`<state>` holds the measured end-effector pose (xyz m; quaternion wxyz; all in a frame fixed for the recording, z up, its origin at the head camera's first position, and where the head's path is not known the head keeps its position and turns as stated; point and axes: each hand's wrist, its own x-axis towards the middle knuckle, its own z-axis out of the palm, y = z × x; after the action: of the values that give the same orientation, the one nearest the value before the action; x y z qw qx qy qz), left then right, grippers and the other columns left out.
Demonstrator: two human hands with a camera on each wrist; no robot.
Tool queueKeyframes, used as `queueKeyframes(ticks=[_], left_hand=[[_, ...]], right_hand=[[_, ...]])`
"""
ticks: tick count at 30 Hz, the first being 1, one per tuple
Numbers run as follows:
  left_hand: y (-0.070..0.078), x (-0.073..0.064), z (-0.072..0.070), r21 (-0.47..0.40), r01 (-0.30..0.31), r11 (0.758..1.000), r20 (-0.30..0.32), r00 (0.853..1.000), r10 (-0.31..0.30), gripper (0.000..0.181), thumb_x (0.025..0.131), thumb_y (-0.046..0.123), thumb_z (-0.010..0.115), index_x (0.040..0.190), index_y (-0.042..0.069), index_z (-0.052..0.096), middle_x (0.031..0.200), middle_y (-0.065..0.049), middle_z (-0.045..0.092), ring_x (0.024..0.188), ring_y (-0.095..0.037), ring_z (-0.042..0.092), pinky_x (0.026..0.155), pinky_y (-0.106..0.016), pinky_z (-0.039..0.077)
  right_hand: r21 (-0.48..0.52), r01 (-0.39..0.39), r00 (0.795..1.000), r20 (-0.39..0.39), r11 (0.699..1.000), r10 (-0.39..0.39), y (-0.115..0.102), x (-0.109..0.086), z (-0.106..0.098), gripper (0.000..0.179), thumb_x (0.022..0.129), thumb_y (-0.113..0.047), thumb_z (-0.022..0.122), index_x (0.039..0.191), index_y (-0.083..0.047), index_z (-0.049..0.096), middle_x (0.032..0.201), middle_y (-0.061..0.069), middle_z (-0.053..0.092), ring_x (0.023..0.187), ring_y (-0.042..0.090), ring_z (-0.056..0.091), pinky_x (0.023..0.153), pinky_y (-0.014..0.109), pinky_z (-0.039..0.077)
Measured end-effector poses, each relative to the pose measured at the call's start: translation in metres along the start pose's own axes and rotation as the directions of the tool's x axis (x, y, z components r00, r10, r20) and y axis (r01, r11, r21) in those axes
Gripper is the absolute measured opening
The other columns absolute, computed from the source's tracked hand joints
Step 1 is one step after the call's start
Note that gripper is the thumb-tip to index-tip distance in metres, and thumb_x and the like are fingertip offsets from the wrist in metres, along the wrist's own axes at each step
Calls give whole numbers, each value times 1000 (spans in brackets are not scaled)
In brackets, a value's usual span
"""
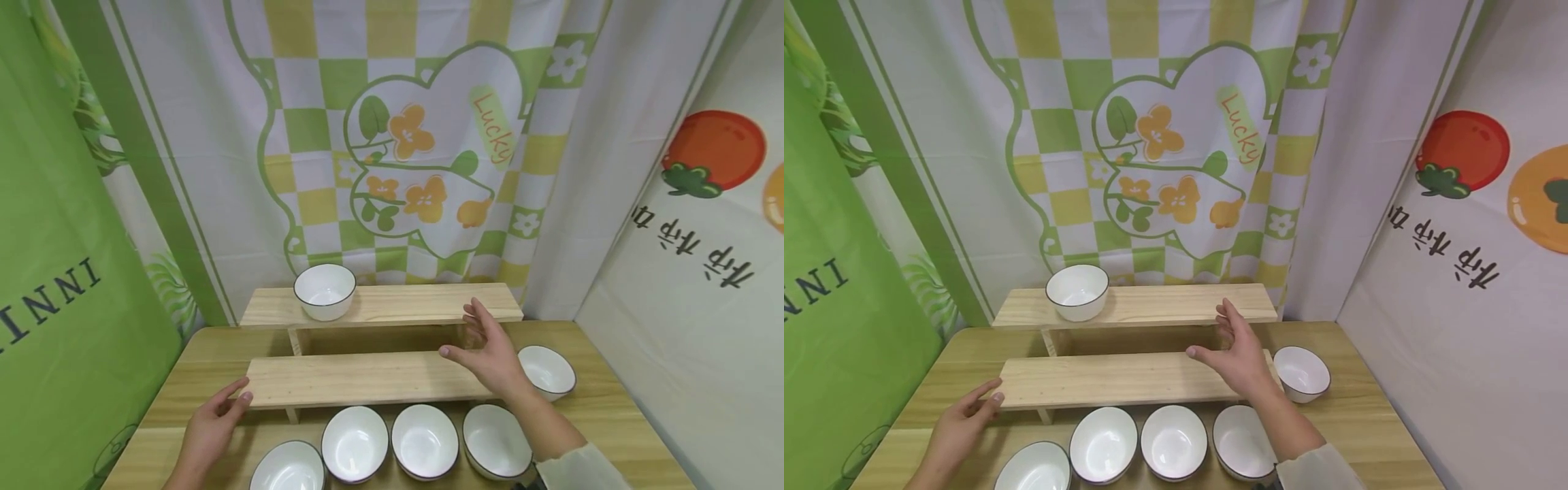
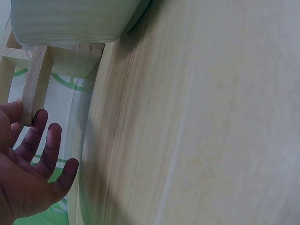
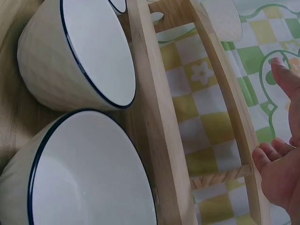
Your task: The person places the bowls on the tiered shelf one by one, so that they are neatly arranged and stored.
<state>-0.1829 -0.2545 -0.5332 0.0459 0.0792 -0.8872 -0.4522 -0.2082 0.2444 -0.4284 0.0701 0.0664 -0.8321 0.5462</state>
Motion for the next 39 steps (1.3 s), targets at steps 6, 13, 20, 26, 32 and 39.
queueKeyframes(ticks=[6, 13, 20, 26, 32, 39], left_hand=[[1, -1, -1, 2, 1, 1000, -5, 1000, -1, 59, 101, 53, 63, 146, 15, 60, 106, -9, 78, 91, -14, 68, 81, -38, 49], [0, -1, -1, -3, 9, 1000, -7, 1000, -9, 59, 101, 53, 64, 145, 15, 61, 104, -9, 78, 90, -14, 69, 79, -35, 47], [0, -1, -1, -6, 7, 1000, -7, 1000, -7, 58, 101, 53, 64, 145, 15, 61, 103, -8, 78, 89, -13, 68, 81, -36, 48], [-1, -2, 0, -3, -5, 1000, -11, 1000, 5, 58, 101, 53, 63, 145, 15, 61, 105, -10, 78, 91, -16, 70, 82, -38, 48], [-1, -1, 1, -3, -10, 1000, -13, 1000, 10, 58, 101, 53, 63, 145, 15, 61, 107, -11, 78, 92, -16, 70, 80, -36, 49], [-1, -1, 1, -6, -13, 1000, -16, 1000, 13, 58, 101, 53, 63, 145, 16, 61, 106, -10, 78, 92, -16, 70, 82, -38, 49]], right_hand=[[-32, -29, 999, -24, 999, 28, 6, -5, -9, 118, 81, -39, 91, 167, -14, 15, 167, 7, 33, 145, 43, 41, 109, 59, 43], [-57, -36, 999, -36, 998, 34, 13, -8, -15, 116, 82, -37, 91, 167, -14, 15, 166, 10, 34, 144, 44, 43, 108, 57, 44], [-87, -73, 996, -47, 993, 69, 18, -14, -23, 119, 81, -46, 89, 167, -17, 14, 166, 7, 35, 145, 43, 41, 111, 61, 39], [-129, -113, 993, -60, 985, 106, 26, -19, -33, 121, 81, -55, 86, 168, -18, 11, 166, 8, 35, 146, 42, 40, 114, 62, 35], [-165, -131, 990, -76, 977, 120, 29, -22, -42, 119, 84, -52, 84, 168, -16, 9, 165, 12, 36, 146, 44, 40, 111, 62, 39], [-171, -107, 992, -90, 980, 92, 39, -27, -47, 114, 86, -48, 85, 167, -11, 13, 166, 15, 34, 145, 47, 40, 111, 60, 39]])
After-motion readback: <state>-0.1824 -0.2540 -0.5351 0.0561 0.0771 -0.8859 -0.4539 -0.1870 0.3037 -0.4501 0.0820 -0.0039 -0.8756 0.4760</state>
